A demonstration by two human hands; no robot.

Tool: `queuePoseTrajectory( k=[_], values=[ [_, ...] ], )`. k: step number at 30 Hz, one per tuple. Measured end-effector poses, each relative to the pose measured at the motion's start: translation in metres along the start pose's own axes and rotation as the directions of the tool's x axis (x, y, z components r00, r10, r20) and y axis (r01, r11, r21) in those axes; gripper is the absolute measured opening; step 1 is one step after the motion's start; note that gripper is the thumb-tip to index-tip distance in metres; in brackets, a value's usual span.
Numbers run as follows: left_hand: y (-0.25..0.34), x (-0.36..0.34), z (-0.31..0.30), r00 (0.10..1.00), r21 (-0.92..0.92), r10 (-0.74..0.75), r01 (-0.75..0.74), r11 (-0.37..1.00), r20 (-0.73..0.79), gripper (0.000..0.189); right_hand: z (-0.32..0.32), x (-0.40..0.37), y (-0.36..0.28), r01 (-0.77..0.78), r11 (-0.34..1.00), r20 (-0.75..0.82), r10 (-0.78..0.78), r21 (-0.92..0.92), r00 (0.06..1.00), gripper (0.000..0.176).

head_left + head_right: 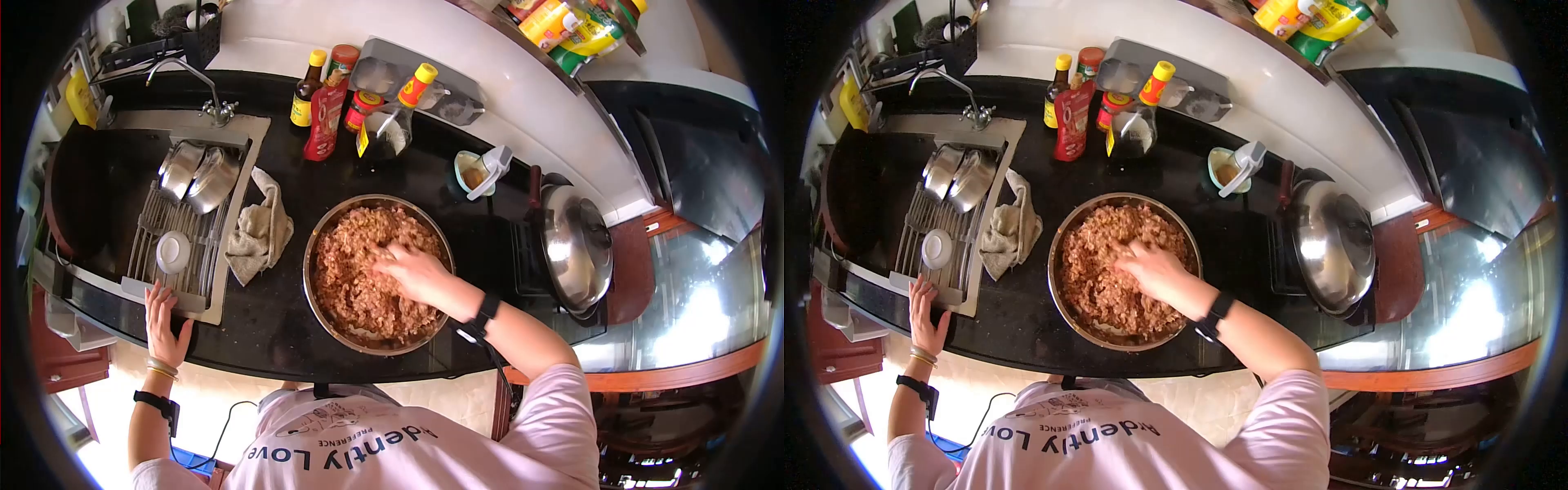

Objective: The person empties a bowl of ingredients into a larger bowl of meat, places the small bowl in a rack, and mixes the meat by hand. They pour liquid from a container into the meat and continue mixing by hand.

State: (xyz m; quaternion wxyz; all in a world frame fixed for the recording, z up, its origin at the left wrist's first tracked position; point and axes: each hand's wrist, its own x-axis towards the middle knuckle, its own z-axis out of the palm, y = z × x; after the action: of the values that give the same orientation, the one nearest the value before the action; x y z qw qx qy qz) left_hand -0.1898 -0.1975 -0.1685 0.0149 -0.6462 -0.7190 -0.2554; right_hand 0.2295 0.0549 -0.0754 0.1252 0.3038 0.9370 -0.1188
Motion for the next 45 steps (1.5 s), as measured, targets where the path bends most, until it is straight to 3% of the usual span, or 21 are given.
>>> queuePoseTrajectory(
  k=[3, 4, 5, 7, 8, 9, 11, 12, 15, 17, 19, 23, 25, 28, 29, 31, 33, 36, 40, 42, 45],
  values=[
    [0.002, 0.003, -0.001, 1.0, -0.01, -0.01, 0.01, 1.0, -0.006, 0.036, -0.01, -0.022, -0.019, 0.168, 0.98, -0.083, -0.178, -0.11, 0.981, 0.049],
    [0.003, 0.002, -0.002, 1.0, -0.013, -0.001, 0.001, 1.0, 0.0, 0.037, -0.029, -0.02, -0.039, 0.16, 0.963, 0.12, -0.136, -0.217, 0.983, 0.046],
    [0.003, 0.001, -0.002, 1.0, -0.013, -0.002, 0.002, 1.0, 0.001, 0.037, -0.026, -0.013, -0.041, 0.161, 0.963, 0.12, -0.137, -0.216, 0.983, 0.046],
    [0.003, 0.002, -0.002, 1.0, -0.024, -0.023, 0.023, 0.999, 0.008, 0.037, -0.013, 0.004, -0.035, 0.486, 0.717, 0.142, -0.486, -0.5, 0.862, 0.045],
    [0.003, 0.003, -0.002, 1.0, -0.021, -0.02, 0.02, 1.0, 0.007, 0.037, 0.002, 0.016, -0.022, 0.277, 0.301, 0.117, -0.457, -0.912, 0.882, 0.044],
    [0.002, 0.003, -0.003, 1.0, -0.025, -0.013, 0.013, 1.0, 0.011, 0.036, -0.018, 0.018, -0.022, 0.339, 0.782, 0.088, -0.346, -0.522, 0.934, 0.061],
    [0.002, 0.001, -0.003, 1.0, -0.03, -0.014, 0.015, 0.999, 0.019, 0.036, -0.028, 0.025, -0.015, 0.148, 0.945, 0.195, -0.092, -0.291, 0.976, 0.068],
    [0.004, 0.002, -0.003, 1.0, -0.031, -0.014, 0.015, 0.999, 0.011, 0.036, -0.018, 0.021, -0.004, 0.136, 0.978, 0.188, -0.106, -0.157, 0.976, 0.073],
    [0.005, 0.004, -0.003, 1.0, -0.038, -0.021, 0.021, 0.999, -0.002, 0.035, -0.019, -0.005, -0.009, 0.183, 0.983, 0.246, -0.176, -0.007, 0.953, 0.078],
    [0.005, 0.003, -0.003, 1.0, -0.04, -0.031, 0.031, 0.999, 0.003, 0.035, -0.023, -0.005, -0.001, 0.336, 0.942, 0.162, -0.327, -0.028, 0.931, 0.087],
    [0.003, 0.003, -0.002, 1.0, -0.037, -0.017, 0.017, 0.999, -0.001, 0.035, -0.056, 0.01, 0.0, 0.329, 0.931, 0.092, -0.318, -0.156, 0.944, 0.094],
    [0.003, 0.003, -0.002, 0.999, -0.045, -0.033, 0.033, 0.998, 0.008, 0.035, -0.026, 0.021, 0.049, 0.116, 0.99, 0.089, -0.11, -0.073, 0.99, 0.116],
    [0.005, 0.003, -0.003, 0.999, -0.03, -0.035, 0.035, 0.999, 0.003, 0.034, -0.016, 0.016, 0.041, -0.048, 0.99, 0.272, 0.01, 0.134, 0.962, 0.107],
    [0.004, 0.003, -0.002, 0.999, -0.027, -0.032, 0.032, 0.999, 0.003, 0.033, -0.018, -0.006, 0.008, 0.148, 0.979, 0.098, -0.162, 0.141, 0.982, 0.081],
    [0.005, 0.003, -0.002, 1.0, -0.031, -0.029, 0.029, 0.999, 0.006, 0.033, -0.017, -0.011, -0.002, 0.205, 0.972, 0.019, -0.209, 0.111, 0.978, 0.079],
    [0.005, 0.004, -0.002, 0.999, -0.033, -0.035, 0.035, 0.999, 0.005, 0.033, -0.033, -0.014, -0.027, 0.273, 0.961, 0.147, -0.265, -0.04, 0.953, 0.077],
    [0.002, 0.002, 0.0, 0.999, -0.03, -0.034, 0.034, 0.999, 0.008, 0.033, -0.015, -0.004, -0.01, 0.351, 0.928, 0.113, -0.338, -0.124, 0.934, 0.08],
    [0.001, 0.003, -0.001, 0.999, -0.017, -0.031, 0.031, 0.999, 0.019, 0.033, 0.009, 0.015, 0.022, 0.198, 0.977, 0.149, -0.186, -0.073, 0.971, 0.07],
    [0.001, 0.004, -0.001, 1.0, -0.02, -0.019, 0.019, 1.0, 0.012, 0.033, -0.01, -0.006, 0.013, 0.163, 0.986, 0.138, -0.167, 0.042, 0.976, 0.061],
    [0.003, 0.002, -0.001, 0.999, -0.021, -0.034, 0.034, 0.999, 0.016, 0.033, -0.05, -0.007, 0.002, 0.154, 0.935, 0.312, -0.257, 0.321, 0.915, 0.06],
    [0.001, 0.003, 0.0, 1.0, -0.005, -0.011, 0.011, 1.0, 0.007, 0.033, -0.068, 0.019, 0.024, 0.192, 0.944, 0.107, -0.228, 0.27, 0.968, 0.069]
  ],
)
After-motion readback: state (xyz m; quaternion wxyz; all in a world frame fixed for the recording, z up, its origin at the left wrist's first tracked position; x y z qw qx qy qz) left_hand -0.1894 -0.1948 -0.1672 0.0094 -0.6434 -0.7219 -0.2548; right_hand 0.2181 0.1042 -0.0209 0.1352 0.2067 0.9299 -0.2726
